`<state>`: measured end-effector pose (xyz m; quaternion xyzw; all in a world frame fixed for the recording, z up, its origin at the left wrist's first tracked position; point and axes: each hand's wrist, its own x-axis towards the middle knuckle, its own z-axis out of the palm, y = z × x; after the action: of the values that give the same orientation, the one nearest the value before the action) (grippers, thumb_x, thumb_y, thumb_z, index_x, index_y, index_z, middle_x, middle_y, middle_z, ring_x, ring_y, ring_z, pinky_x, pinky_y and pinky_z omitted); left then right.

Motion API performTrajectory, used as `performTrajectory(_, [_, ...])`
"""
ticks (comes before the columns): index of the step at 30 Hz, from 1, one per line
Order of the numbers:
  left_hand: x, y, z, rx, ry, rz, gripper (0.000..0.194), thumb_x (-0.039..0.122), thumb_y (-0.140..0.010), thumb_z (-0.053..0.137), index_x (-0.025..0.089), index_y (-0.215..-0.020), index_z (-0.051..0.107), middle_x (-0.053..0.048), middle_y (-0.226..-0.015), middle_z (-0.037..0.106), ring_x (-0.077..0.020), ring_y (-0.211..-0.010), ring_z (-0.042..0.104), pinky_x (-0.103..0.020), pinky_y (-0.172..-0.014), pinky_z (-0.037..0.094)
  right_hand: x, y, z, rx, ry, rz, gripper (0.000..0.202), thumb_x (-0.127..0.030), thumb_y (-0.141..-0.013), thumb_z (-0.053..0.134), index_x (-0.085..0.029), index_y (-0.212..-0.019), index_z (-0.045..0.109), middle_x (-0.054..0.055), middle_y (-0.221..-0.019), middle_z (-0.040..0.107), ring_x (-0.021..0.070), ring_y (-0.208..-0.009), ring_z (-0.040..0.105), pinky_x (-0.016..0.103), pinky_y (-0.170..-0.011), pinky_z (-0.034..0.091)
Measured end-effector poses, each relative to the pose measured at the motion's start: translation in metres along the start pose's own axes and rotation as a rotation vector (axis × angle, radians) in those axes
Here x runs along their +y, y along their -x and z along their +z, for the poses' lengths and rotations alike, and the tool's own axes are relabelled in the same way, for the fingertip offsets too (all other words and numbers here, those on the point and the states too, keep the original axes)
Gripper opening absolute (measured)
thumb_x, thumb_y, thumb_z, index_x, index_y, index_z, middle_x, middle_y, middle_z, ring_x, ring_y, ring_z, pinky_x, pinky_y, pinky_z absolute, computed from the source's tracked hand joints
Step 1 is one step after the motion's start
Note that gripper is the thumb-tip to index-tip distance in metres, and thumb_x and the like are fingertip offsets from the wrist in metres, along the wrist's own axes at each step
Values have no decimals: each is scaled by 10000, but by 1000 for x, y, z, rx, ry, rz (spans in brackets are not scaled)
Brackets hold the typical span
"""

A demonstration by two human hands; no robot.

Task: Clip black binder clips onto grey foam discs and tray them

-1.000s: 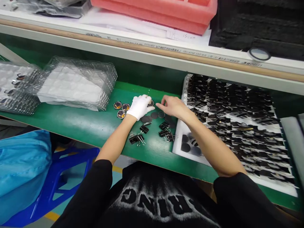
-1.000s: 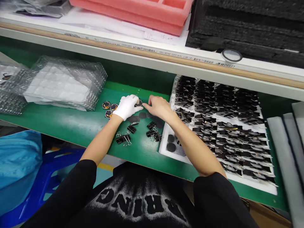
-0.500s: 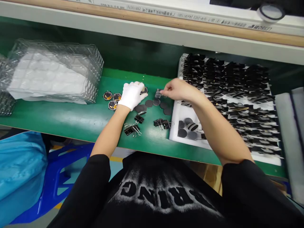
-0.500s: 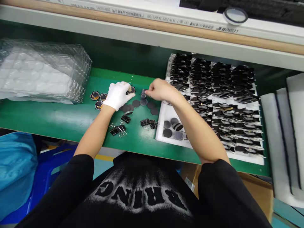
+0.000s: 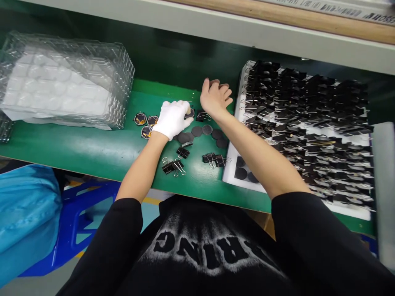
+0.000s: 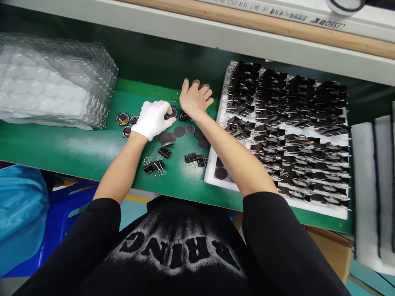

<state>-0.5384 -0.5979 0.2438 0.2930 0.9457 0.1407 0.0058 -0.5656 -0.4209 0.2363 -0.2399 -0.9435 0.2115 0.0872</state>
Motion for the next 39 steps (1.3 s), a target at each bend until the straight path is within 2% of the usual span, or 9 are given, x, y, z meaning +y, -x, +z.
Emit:
performTrajectory(5, [-4,-1,-1,-36,48,37,404,332,-959,608,144,-1316,592,-141,-1245,693,-340,-1205,630,-519,-1138,368,24,-9,36,44,-49,-206,761,-642,-1058,-48,-261,-1480,458,221,-1486,402,425,-1509,345,800,-1081,308])
performTrajectory(11, [-5,-4,3,-64,91,91,454,355,-971,640,137,-1352,523,-142,-1281,674,-340,-1243,616,-504,-1149,368,39,-7,33,24,9,-150,755,-642,-1063,-12,-249,-1493,468,228,-1514,371,431,-1517,336,787,-1077,339])
performTrajectory(20, [-1,-10,7,-92,98,132,513,388,-973,641,149,-1401,490,-134,-1278,675,-356,-1280,603,-514,-1162,360,30,-5,41,40,-68,-127,740,-606,-1071,-27,-244,-1486,468,222,-1508,369,444,-1533,300,809,-1092,292])
performTrajectory(23, [3,-8,7,-67,71,118,505,425,-981,614,151,-1391,504,-148,-1325,670,-357,-1267,609,-498,-1138,380,16,3,18,83,-112,-25,696,-576,-1083,-16,-251,-1470,462,207,-1504,386,414,-1520,320,761,-1141,274])
performTrajectory(26, [9,-2,4,-2,25,34,586,534,-969,605,137,-1390,515,-168,-1263,697,-379,-1227,631,-502,-1119,381,7,28,-32,66,-68,-167,617,-540,-1101,34,-276,-1473,450,174,-1482,433,379,-1459,392,675,-1162,303])
performTrajectory(31, [12,10,-16,195,-24,-136,678,634,-1031,397,145,-1495,467,-203,-1266,690,-403,-1296,582,-522,-1124,327,32,112,-112,-440,205,-665,437,-643,-966,586,-250,-1131,683,144,-1131,651,395,-1161,564,602,-1053,397])
performTrajectory(34, [3,12,-26,164,-23,-13,594,512,-1069,298,239,-1581,428,-173,-1504,572,-388,-1427,466,-518,-1123,307,58,161,-119,-544,433,-839,295,-441,-891,753,-236,-1100,711,167,-1106,678,378,-1043,603,526,-932,437])
performTrajectory(36, [-5,12,-26,58,-17,130,573,465,-1054,331,313,-1596,434,-122,-1614,479,-385,-1492,380,-525,-1122,298,70,178,-115,-553,487,-933,196,-214,-951,637,-220,-1127,722,155,-1072,696,305,-916,635,450,-859,442])
performTrajectory(39, [-11,11,-22,-43,-27,218,524,453,-1027,397,380,-1527,533,-75,-1606,484,-381,-1479,367,-555,-1125,282,73,176,-116,-556,429,-996,367,-46,-970,463,-188,-1143,753,135,-1031,721,240,-805,639,397,-804,447])
